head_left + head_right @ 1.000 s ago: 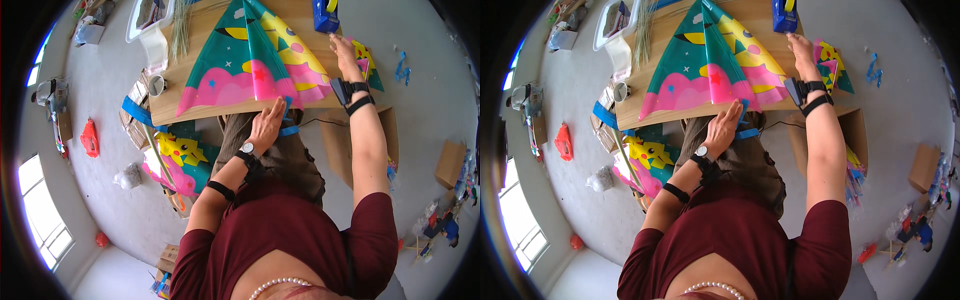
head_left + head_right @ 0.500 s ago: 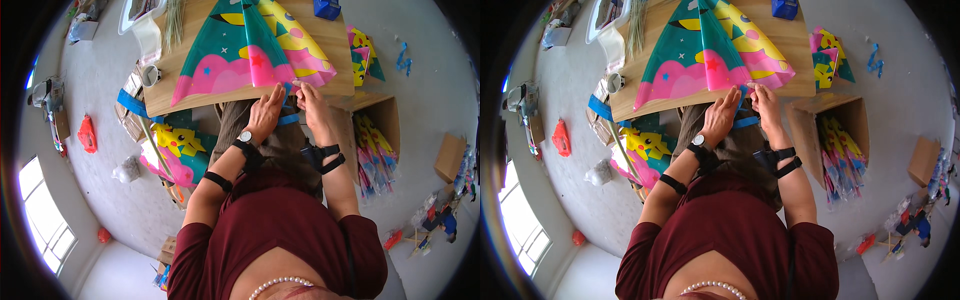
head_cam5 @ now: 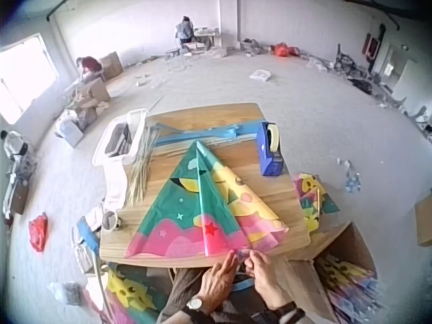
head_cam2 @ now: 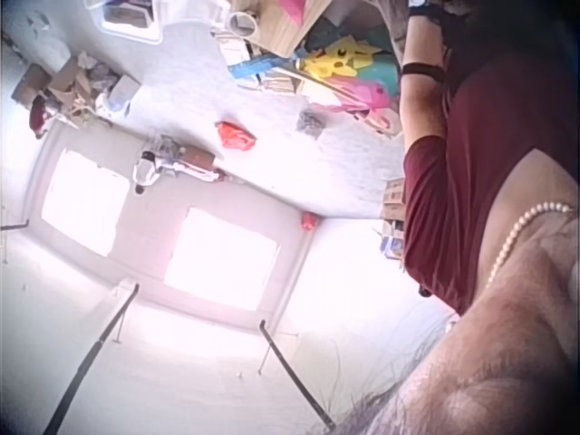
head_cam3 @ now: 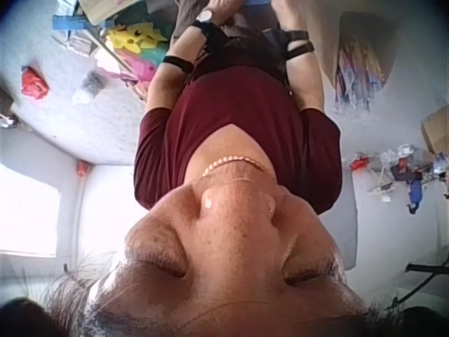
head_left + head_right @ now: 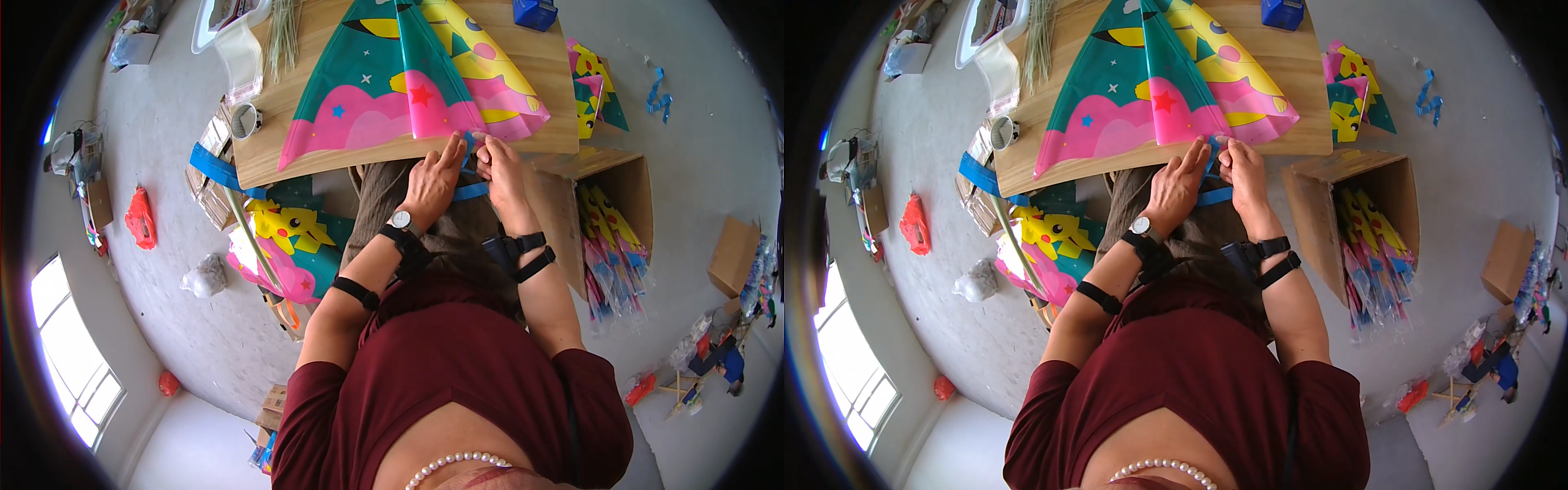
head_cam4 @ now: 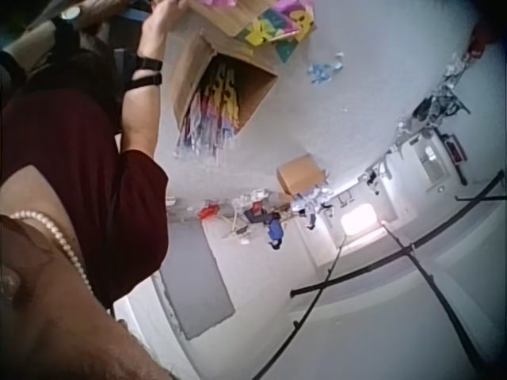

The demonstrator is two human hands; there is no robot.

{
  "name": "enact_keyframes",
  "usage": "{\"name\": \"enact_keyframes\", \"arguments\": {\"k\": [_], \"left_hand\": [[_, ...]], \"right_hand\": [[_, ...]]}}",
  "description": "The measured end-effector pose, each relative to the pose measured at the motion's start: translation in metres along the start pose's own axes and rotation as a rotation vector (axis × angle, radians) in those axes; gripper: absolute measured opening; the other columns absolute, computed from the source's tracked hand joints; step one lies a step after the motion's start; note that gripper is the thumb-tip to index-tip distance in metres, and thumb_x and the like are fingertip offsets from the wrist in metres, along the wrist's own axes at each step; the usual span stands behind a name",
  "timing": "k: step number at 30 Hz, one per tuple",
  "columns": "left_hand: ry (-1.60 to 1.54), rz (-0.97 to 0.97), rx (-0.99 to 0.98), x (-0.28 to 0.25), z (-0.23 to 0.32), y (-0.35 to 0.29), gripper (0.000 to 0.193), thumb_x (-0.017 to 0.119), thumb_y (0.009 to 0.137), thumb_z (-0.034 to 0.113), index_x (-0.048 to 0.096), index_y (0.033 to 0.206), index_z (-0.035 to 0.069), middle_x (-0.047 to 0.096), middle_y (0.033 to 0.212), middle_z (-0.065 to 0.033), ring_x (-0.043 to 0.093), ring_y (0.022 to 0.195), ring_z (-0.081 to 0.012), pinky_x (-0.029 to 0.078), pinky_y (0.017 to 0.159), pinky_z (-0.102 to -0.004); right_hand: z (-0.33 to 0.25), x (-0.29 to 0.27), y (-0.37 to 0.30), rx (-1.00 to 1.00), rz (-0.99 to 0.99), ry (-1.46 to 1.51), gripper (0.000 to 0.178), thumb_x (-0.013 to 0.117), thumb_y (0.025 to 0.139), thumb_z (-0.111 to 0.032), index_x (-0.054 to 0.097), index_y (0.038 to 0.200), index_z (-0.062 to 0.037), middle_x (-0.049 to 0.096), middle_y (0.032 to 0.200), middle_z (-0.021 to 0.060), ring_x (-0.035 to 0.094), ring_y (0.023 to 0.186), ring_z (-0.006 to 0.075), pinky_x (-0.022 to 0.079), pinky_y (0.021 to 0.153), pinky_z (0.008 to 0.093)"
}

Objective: The person assembles a Pikachu-themed kite by folding the printed material and securing it with blue tape. They use a tape dispenser to apply tape to the edges and center of the kite, ensuring the structure is held together. The person handles the kite and tape repeatedly to complete the assembly.

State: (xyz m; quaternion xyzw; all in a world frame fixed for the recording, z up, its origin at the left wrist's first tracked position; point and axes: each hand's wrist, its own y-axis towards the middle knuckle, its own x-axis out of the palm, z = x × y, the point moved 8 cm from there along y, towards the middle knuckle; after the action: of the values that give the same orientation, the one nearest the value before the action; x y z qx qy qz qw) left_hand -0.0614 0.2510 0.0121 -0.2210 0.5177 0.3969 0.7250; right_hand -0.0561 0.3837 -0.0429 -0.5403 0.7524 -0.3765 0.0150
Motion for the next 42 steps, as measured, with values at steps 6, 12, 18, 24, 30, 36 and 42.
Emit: {"name": "enact_keyframes", "arguments": {"k": [6, 12, 18, 24, 30, 36, 42], "left_hand": [[0.0, -0.006, 0.001, 0.002, -0.001, 0.0, 0.066, 0.062, 0.08, 0.003, 0.052, 0.145, 0.002, 0.042, 0.159, -0.0108, 0.063, 0.091, -0.0265, 0.058, 0.078, -0.0396], [0.001, 0.007, 0.007, 0.001, -0.001, 0.001, 0.065, 0.062, 0.08, 0.003, 0.052, 0.144, 0.003, 0.043, 0.158, -0.0107, 0.063, 0.09, -0.026, 0.058, 0.078, -0.0391], [-0.003, 0.024, 0.014, -0.002, 0.0, 0.002, 0.063, 0.06, 0.082, 0.003, 0.053, 0.144, 0.004, 0.046, 0.156, -0.01, 0.064, 0.09, -0.0254, 0.058, 0.078, -0.0385], [0.024, 0.03, 0.111, -0.004, 0.003, 0.003, 0.056, 0.061, 0.083, 0.006, 0.056, 0.137, -0.003, 0.042, 0.157, -0.0114, 0.06, 0.095, -0.025, 0.056, 0.081, -0.0377], [0.092, -0.075, 0.19, 0.005, 0.007, 0.005, 0.045, 0.059, 0.087, 0.008, 0.064, 0.13, -0.004, 0.045, 0.156, -0.0089, 0.057, 0.098, -0.0234, 0.055, 0.086, -0.0369], [0.104, -0.107, 0.219, 0.003, 0.006, 0.007, 0.046, 0.061, 0.086, 0.009, 0.063, 0.13, -0.005, 0.047, 0.153, -0.0103, 0.058, 0.101, -0.0225, 0.056, 0.085, -0.036], [0.066, -0.109, 0.212, 0.002, 0.003, 0.008, 0.05, 0.061, 0.084, 0.009, 0.062, 0.132, -0.004, 0.047, 0.153, -0.0095, 0.058, 0.104, -0.0239, 0.055, 0.089, -0.037]], "right_hand": [[0.001, 0.002, -0.001, -0.02, 0.027, -0.029, 0.022, 0.049, 0.11, -0.023, 0.062, 0.102, -0.0075, 0.049, 0.068, -0.0064, 0.036, 0.051, 0.0026, 0.027, 0.047, 0.0223], [0.0, 0.004, -0.001, -0.083, 0.08, -0.12, 0.024, 0.049, 0.111, -0.024, 0.064, 0.105, -0.0062, 0.048, 0.068, -0.0061, 0.037, 0.053, 0.0023, 0.028, 0.048, 0.0225], [0.0, -0.001, 0.005, -0.249, 0.116, -0.296, 0.025, 0.049, 0.11, -0.02, 0.066, 0.107, -0.002, 0.048, 0.066, -0.0049, 0.043, 0.057, 0.0039, 0.034, 0.051, 0.0232], [0.007, -0.006, 0.011, -0.324, 0.129, -0.373, 0.023, 0.051, 0.109, -0.018, 0.066, 0.112, -0.0011, 0.05, 0.066, -0.0039, 0.046, 0.058, 0.005, 0.037, 0.052, 0.0241], [0.005, -0.005, 0.009, -0.343, 0.139, -0.401, 0.022, 0.052, 0.108, -0.017, 0.067, 0.111, -0.0019, 0.05, 0.065, -0.0039, 0.046, 0.058, 0.0055, 0.038, 0.053, 0.0255], [0.007, -0.007, 0.01, -0.357, 0.136, -0.416, 0.021, 0.054, 0.108, -0.016, 0.068, 0.112, -0.002, 0.051, 0.066, -0.0028, 0.048, 0.059, 0.0063, 0.04, 0.054, 0.0259], [-0.028, 0.013, -0.012, -0.756, 0.16, -0.833, 0.019, 0.057, 0.104, -0.013, 0.068, 0.115, -0.0022, 0.059, 0.075, 0.0086, 0.063, 0.069, 0.0252, 0.052, 0.067, 0.0377]]}}
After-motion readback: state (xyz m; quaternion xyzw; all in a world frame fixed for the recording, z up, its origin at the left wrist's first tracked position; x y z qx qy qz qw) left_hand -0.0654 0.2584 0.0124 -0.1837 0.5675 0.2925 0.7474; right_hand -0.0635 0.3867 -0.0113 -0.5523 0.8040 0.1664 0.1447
